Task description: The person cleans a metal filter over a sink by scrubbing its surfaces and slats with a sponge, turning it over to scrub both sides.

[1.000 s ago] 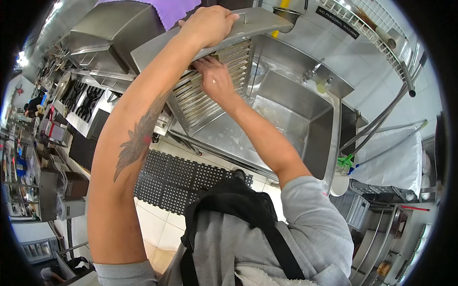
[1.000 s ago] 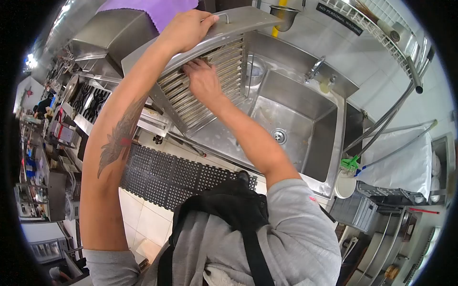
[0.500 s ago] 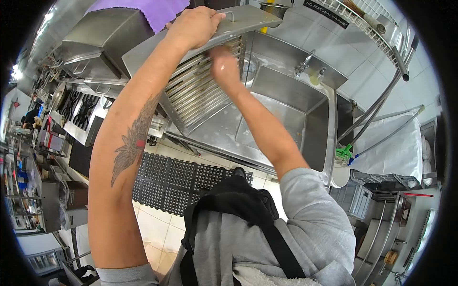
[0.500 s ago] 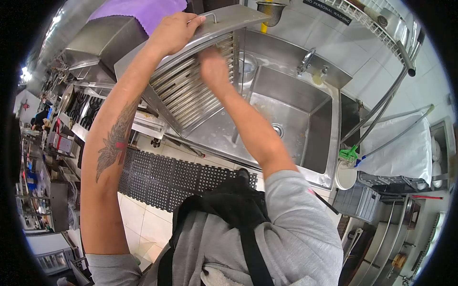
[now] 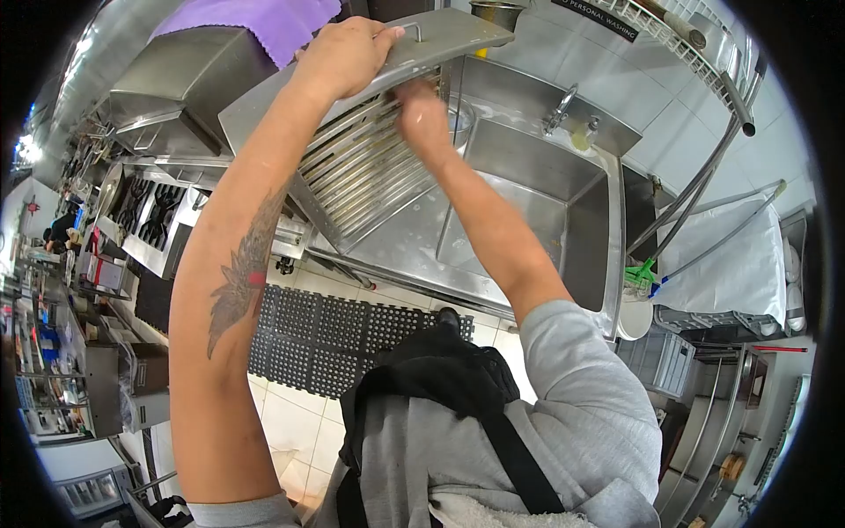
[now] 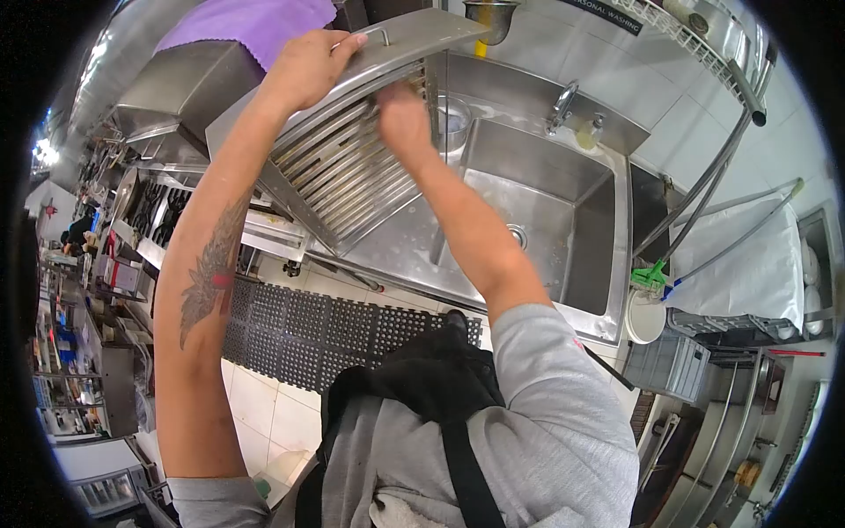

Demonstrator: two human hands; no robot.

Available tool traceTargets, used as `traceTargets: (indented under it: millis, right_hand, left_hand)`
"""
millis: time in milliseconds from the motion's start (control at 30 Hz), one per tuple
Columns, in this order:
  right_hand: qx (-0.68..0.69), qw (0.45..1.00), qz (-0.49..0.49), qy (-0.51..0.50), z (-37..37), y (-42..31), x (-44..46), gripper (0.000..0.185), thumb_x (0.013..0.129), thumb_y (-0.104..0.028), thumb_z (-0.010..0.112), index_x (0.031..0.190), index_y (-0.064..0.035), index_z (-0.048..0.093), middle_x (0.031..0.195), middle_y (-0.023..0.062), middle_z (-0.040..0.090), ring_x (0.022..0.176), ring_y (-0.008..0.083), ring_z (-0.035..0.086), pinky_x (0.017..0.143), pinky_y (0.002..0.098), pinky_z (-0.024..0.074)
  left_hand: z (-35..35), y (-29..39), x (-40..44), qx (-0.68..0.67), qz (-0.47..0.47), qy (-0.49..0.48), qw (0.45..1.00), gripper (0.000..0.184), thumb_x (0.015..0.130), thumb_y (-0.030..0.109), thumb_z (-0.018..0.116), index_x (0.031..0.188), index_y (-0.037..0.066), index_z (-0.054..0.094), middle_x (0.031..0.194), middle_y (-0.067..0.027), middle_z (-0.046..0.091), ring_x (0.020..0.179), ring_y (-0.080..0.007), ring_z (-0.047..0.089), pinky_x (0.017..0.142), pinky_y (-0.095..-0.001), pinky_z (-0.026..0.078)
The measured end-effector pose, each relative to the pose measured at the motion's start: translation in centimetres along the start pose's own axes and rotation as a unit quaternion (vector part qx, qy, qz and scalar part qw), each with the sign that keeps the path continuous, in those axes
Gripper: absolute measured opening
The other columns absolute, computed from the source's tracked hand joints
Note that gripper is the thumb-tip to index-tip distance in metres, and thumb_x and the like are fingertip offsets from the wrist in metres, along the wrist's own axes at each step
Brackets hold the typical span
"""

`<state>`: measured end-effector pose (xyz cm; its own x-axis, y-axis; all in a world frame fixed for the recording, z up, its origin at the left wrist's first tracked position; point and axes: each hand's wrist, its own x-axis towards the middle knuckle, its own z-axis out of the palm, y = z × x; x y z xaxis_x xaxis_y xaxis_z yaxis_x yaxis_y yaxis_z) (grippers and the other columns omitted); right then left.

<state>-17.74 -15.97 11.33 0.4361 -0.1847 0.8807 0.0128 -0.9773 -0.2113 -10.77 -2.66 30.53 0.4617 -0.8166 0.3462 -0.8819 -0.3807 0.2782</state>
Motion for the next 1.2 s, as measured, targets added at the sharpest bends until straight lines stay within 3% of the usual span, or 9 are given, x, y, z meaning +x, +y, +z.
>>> traceTargets:
  millis: [233,300,467,600,700,767,900,1033,1200]
  right_hand:
    - [-0.048,0.998,0.029,0.011,-1.8,1.0,0.8,0.031,0.077,0.001,0.061,0.106,-0.0031,0.071,0.114,0.0176,0.071,0.109,0.0369,0.067,0.094,0.0440,0.0544]
    - [0.006,0.996,0.077,-0.033,-1.7,1.2,0.7,0.033,0.077,0.002,0.061,0.108,-0.0036,0.070,0.118,0.0178,0.070,0.108,0.0378,0.067,0.094,0.0446,0.0544]
    - [0.024,0.997,-0.027,-0.061,-1.8,0.5,0.9,0.037,0.076,0.002,0.060,0.109,-0.0092,0.073,0.107,0.0161,0.072,0.102,0.0358,0.067,0.089,0.0447,0.0546]
    - [-0.095,0.993,0.061,-0.044,-2.5,0.3,1.5,0.030,0.077,0.000,0.061,0.103,-0.0081,0.074,0.103,0.0148,0.073,0.099,0.0356,0.068,0.086,0.0445,0.0553]
    - [-0.002,0.997,-0.075,-0.030,-1.1,-0.6,0.8,0.023,0.079,-0.005,0.058,0.095,-0.0051,0.074,0.101,0.0152,0.073,0.099,0.0339,0.068,0.086,0.0473,0.0544]
    - [-0.015,0.996,0.075,-0.043,-2.4,1.2,1.5,0.022,0.079,-0.005,0.058,0.095,-0.0039,0.074,0.103,0.0163,0.073,0.104,0.0340,0.068,0.089,0.0468,0.0542]
    - [-0.042,0.996,-0.081,-0.014,-0.9,-0.6,0.7,0.029,0.082,0.001,0.056,0.103,-0.0062,0.075,0.104,0.0156,0.074,0.098,0.0333,0.070,0.086,0.0433,0.0561]
    - [-0.091,0.979,0.112,-0.141,-3.1,1.3,2.2,0.036,0.081,0.002,0.055,0.110,-0.0073,0.074,0.110,0.0159,0.073,0.104,0.0338,0.070,0.090,0.0431,0.0565]
    - [-0.069,0.987,-0.037,-0.138,-2.2,-0.1,1.3,0.035,0.080,-0.002,0.056,0.109,-0.0074,0.074,0.102,0.0170,0.074,0.094,0.0349,0.071,0.078,0.0448,0.0578]
  left_hand:
    - [0.0,-1.1,0.5,-0.026,-0.035,-0.019,0.999,0.049,0.103,0.052,0.046,0.129,0.018,0.070,0.123,-0.0138,0.071,0.120,-0.0402,0.063,0.103,-0.0664,0.042]
    - [0.3,-0.8,0.5,-0.002,0.023,0.043,0.999,0.052,0.104,0.048,0.047,0.113,0.004,0.073,0.104,-0.0247,0.072,0.100,-0.0443,0.066,0.090,-0.0484,0.050]
    - [0.0,-1.3,0.3,-0.018,0.033,0.023,0.999,0.052,0.104,0.048,0.047,0.114,0.003,0.073,0.104,-0.0243,0.072,0.100,-0.0435,0.067,0.091,-0.0480,0.050]
    - [0.0,-1.6,0.5,-0.006,0.061,0.034,0.998,0.053,0.104,0.047,0.047,0.115,0.003,0.073,0.104,-0.0241,0.072,0.100,-0.0434,0.067,0.093,-0.0471,0.050]
    - [0.0,-1.2,0.6,-0.012,0.045,0.028,0.999,0.052,0.104,0.047,0.047,0.115,0.003,0.073,0.104,-0.0240,0.072,0.100,-0.0431,0.067,0.093,-0.0470,0.050]
    - [0.0,-0.6,0.2,-0.013,0.044,0.027,0.999,0.053,0.104,0.047,0.047,0.115,0.003,0.073,0.104,-0.0240,0.072,0.100,-0.0431,0.067,0.093,-0.0470,0.051]
    - [-0.2,-1.0,0.3,-0.031,0.045,0.021,0.998,0.053,0.104,0.048,0.048,0.116,0.003,0.073,0.105,-0.0238,0.072,0.100,-0.0440,0.067,0.093,-0.0473,0.051]
    - [0.5,-1.1,0.3,-0.026,0.020,0.062,0.998,0.053,0.104,0.049,0.047,0.116,0.003,0.073,0.105,-0.0234,0.072,0.100,-0.0446,0.067,0.093,-0.0478,0.051]
    - [0.1,-1.7,1.2,0.015,0.040,0.014,0.999,0.055,0.105,0.049,0.045,0.112,0.003,0.073,0.102,-0.0231,0.072,0.100,-0.0444,0.066,0.093,-0.0481,0.050]
